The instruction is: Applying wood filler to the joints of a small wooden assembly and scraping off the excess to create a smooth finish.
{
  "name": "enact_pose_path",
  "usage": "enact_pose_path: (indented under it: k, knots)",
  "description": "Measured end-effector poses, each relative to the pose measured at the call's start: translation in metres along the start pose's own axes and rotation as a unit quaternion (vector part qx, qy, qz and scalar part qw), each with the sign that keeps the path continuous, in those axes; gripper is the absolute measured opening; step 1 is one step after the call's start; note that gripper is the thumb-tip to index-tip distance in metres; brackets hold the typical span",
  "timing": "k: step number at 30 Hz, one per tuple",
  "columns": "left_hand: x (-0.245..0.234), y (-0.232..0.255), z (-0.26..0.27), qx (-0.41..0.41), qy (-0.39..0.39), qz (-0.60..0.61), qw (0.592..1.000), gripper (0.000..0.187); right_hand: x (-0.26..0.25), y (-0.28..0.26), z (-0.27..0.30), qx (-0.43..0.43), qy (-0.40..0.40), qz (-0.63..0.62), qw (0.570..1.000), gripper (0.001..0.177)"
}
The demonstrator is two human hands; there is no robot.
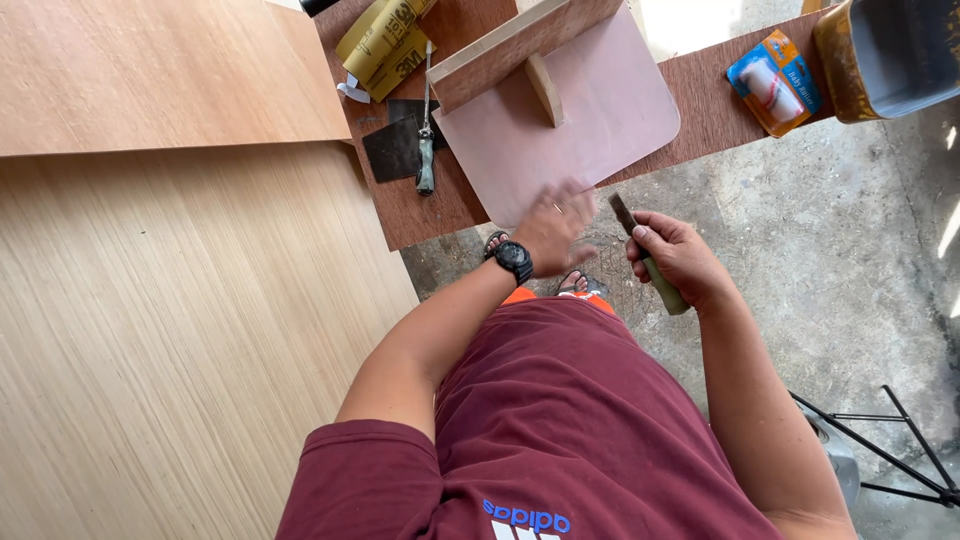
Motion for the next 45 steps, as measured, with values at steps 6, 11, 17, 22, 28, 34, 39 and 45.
enact_pose_path:
  k: [6,11,17,22,28,34,39,45]
  knots:
    - [0.034,-0.003,-0.005,0.095,0.280,0.097,0.950,0.036,-0.012,0.004,-0.020,-0.028,0.039,0.001,0.999,0.036]
    - [-0.014,-0.048,-0.001,-0.202,0.152,0.026,0.967,0.086,0.002,-0.005,-0.030,-0.021,0.067,0.010,0.997,0.050]
    - [0.001,-0.056,0.000,0.025,0.264,0.178,0.948,0.016,0.042,-0.033,-0.063,-0.052,0.025,0.232,0.971,0.056]
    - [-0.070,-0.120,0.021,-0.296,-0.017,0.099,0.950,0.109,0.088,-0.061,-0.116,-0.138,-0.035,0.533,0.834,0.049]
    - [-0.059,-0.124,0.025,-0.301,-0.070,0.140,0.941,0.132,0.128,-0.089,-0.181,-0.094,-0.118,0.647,0.748,0.046]
    - [-0.039,-0.124,0.009,-0.314,-0.078,0.112,0.939,0.139,0.160,-0.116,-0.187,0.034,-0.090,0.680,0.727,0.058]
    - [-0.040,-0.123,0.008,-0.328,-0.085,0.109,0.934,0.138,0.169,-0.126,-0.181,0.101,-0.083,0.685,0.717,0.038]
    - [-0.054,-0.121,0.009,-0.332,-0.116,0.105,0.930,0.133,0.136,-0.084,-0.202,0.006,-0.097,0.706,0.701,0.033]
Point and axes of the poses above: each hand's wrist, its own z-axis away from the middle knuckle, its own x-axis out of the palm, y = z × x, the point moved 3 cm from there along -z, towards the middle knuckle, and after that the axes turned 9 degrees about -z, right-handed, at the moved point
